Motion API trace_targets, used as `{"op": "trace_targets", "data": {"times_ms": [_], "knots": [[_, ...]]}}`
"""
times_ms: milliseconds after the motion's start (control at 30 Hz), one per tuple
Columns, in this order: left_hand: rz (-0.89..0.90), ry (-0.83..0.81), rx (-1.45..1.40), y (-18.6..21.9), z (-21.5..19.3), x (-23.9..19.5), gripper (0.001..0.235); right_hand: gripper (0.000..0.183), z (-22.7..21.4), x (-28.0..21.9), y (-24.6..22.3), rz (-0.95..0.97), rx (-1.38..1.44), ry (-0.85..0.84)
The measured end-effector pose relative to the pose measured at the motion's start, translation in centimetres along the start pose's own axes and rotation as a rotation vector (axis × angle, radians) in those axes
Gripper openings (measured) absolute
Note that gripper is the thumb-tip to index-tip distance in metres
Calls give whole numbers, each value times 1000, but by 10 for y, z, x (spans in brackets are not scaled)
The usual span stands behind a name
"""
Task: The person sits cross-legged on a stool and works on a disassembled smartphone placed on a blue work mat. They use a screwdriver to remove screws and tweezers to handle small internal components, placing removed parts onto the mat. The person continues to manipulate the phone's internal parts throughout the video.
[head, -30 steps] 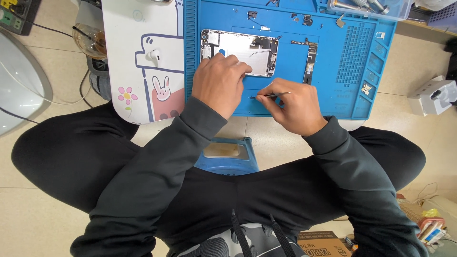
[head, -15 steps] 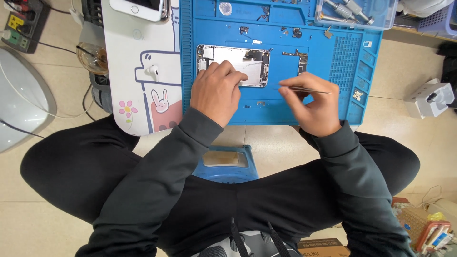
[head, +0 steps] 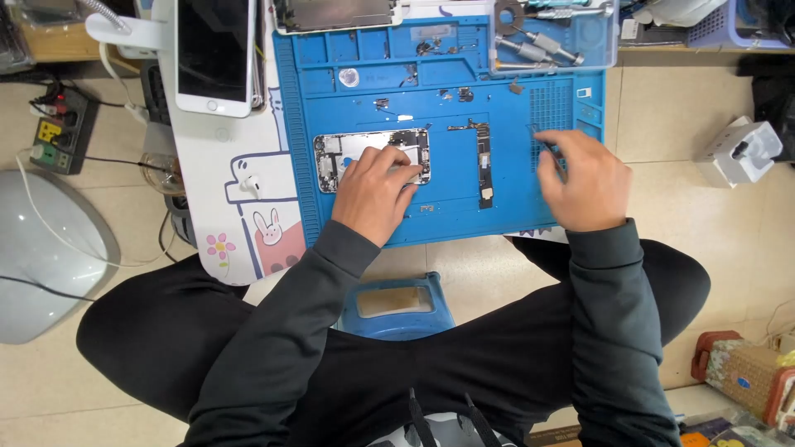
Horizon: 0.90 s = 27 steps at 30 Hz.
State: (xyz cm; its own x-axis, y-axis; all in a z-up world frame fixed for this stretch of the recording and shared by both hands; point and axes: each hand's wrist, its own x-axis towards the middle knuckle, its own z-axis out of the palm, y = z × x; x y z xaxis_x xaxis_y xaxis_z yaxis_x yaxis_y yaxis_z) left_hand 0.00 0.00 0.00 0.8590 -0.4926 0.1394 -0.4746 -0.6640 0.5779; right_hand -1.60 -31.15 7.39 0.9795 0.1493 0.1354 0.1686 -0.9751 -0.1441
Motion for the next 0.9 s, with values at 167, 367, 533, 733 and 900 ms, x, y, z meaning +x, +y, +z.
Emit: {"op": "trace_targets", "data": {"times_ms": [167,367,533,733,900], "knots": [[2,24,4,0,-3,3,9,26,-24,1,-4,37,-20,-137],[-2,152,-31,5,-18,4,6,35,-33,16,-3,131,-98,-308],[-1,172,-116,5,-24,-3,5,21,-36,29,15,145,-55,-288],[8,230,-208,7,-42,-19,8,17,-3,42,44,173,-88,-292],[-88,384,-375,-2,-57,-47,14,15,18,34,50,228,-198,-368]]}}
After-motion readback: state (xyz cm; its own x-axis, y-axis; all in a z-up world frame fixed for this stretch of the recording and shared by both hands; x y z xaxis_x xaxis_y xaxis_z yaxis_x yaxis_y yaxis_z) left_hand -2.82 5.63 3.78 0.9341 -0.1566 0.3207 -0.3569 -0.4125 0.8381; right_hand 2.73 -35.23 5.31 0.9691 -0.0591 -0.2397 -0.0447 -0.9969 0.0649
